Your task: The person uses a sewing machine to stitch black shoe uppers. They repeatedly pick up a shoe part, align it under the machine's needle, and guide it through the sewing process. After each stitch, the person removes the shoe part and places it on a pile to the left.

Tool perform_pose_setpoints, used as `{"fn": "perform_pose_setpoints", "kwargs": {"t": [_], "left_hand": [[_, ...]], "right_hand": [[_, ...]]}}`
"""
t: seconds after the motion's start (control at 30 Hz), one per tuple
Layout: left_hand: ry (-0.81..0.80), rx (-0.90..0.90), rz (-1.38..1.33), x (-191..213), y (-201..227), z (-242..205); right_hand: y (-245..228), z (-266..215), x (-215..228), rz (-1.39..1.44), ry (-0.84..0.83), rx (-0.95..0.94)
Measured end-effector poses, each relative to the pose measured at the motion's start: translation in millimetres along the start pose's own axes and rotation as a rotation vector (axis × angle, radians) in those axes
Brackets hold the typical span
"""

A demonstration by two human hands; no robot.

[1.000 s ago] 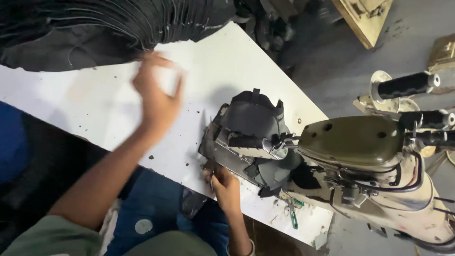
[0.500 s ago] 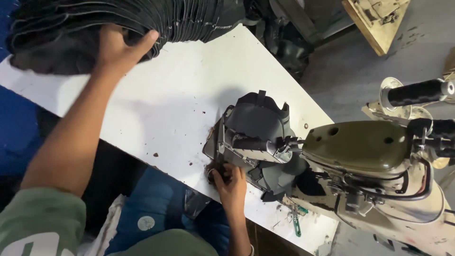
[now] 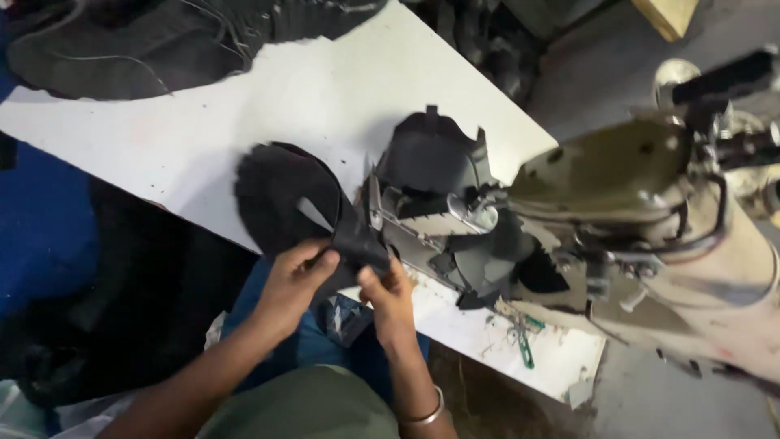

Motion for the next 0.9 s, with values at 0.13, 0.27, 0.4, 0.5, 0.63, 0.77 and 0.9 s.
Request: {"fn": "perform_pose_setpoints", "kwargs": {"t": [0.13,0.27,0.4,0.5,0.63,0.77,0.9], "left_hand": [[-0.107,0.361,-0.559,-29,-32,-28],[-0.142,0.292,-0.512,-49,15,-29],[-0.316,0.243,-0.343,-84,59,-41],[-0.251,0.232,-0.338,-80,43,-45],[-0.201,0.312,-0.275,-88,26,-50],[-0.353,0.074,-0.036,-119,50,-53],[-0.267,-0.027,-0.128,-121,45,-52]], "right_hand": [[-12,-19,15,0.350,0.109,-0.051],[-8,-37,38,0.456,0.197,0.109],[-31,-52,40,0.417,0.297,0.159],[-11,-60,49,0.585,0.309,0.057],[-2,-62,61,0.715,0.261,0.071],[18,-61,77,0.640,0.316,0.043],[0,-66,73,0.622,0.336,-0.011]]}}
Point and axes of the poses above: each hand's wrist, its own z-axis towards the middle knuckle, its own x-axis out of the back of the hand, y = z × x, the point moved 9 cm from there along z, towards the middle knuckle, and after that the axes turned 6 degrees about -z, right-handed, at the moved point
